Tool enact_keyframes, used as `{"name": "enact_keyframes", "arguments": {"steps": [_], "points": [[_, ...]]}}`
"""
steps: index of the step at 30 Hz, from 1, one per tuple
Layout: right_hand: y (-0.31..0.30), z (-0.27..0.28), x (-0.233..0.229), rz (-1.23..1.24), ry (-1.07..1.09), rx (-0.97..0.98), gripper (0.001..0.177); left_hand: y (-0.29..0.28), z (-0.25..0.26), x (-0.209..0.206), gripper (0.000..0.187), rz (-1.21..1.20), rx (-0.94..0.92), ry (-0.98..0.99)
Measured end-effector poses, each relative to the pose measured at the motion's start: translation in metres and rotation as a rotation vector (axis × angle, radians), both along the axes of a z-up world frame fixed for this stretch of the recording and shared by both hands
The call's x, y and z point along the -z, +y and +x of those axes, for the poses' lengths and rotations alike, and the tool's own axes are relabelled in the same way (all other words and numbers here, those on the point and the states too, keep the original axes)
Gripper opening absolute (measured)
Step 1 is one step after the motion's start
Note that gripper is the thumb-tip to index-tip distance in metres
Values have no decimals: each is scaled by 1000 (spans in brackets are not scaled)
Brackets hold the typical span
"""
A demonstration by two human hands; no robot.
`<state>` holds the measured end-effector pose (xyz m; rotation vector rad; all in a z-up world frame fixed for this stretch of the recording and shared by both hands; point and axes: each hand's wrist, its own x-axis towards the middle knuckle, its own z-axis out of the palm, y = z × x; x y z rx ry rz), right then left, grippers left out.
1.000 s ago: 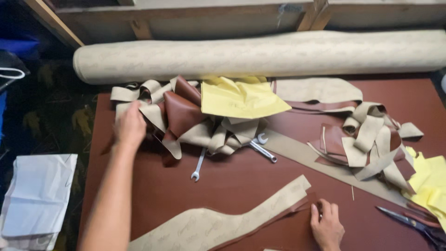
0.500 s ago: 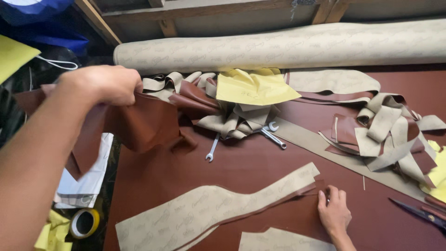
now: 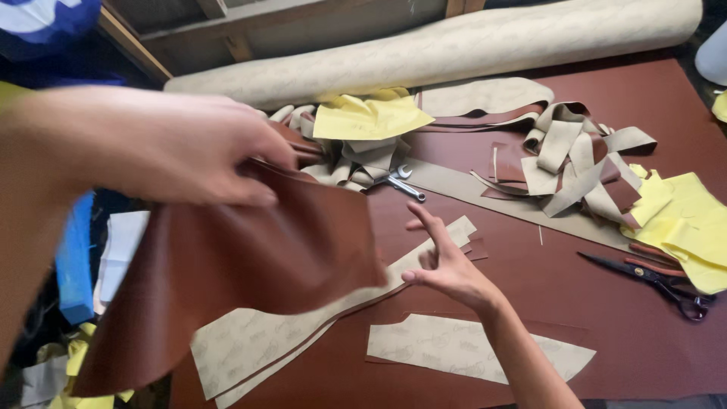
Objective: The person lays out pattern pieces on a large sheet of brown leather and uses a white marker to trace the outlines. They then use scissors to cut the leather along the marked lines, separating the pieces from the main sheet.
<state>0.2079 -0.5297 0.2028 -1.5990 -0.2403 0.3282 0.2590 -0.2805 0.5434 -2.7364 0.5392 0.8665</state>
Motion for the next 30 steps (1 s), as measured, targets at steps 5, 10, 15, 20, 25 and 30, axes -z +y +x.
{"name": "enact_keyframes", "arguments": {"steps": [5,10,15,20,25,30], "points": [[-6,-5,-11,207,-38,-354,85,-57,-45,2,39,-171,146,139],[-66,-49,-1,311,205,-440,60,-69,-64,19,45,-352,211,217],[-212,-83,-11,52,327,-34,40,-67,-66,92,43,-292,-6,343],[-330,-115,6,-212,405,-36,38,-86,-80,206,34,-704,-38,513],[-400,-135,-3,-392,393,-119,41,-114,-84,261,34,-1021,-131,623],[-413,-128,-41,-664,478,-247,66,-152,-84,274,36,-1150,-289,763]]}}
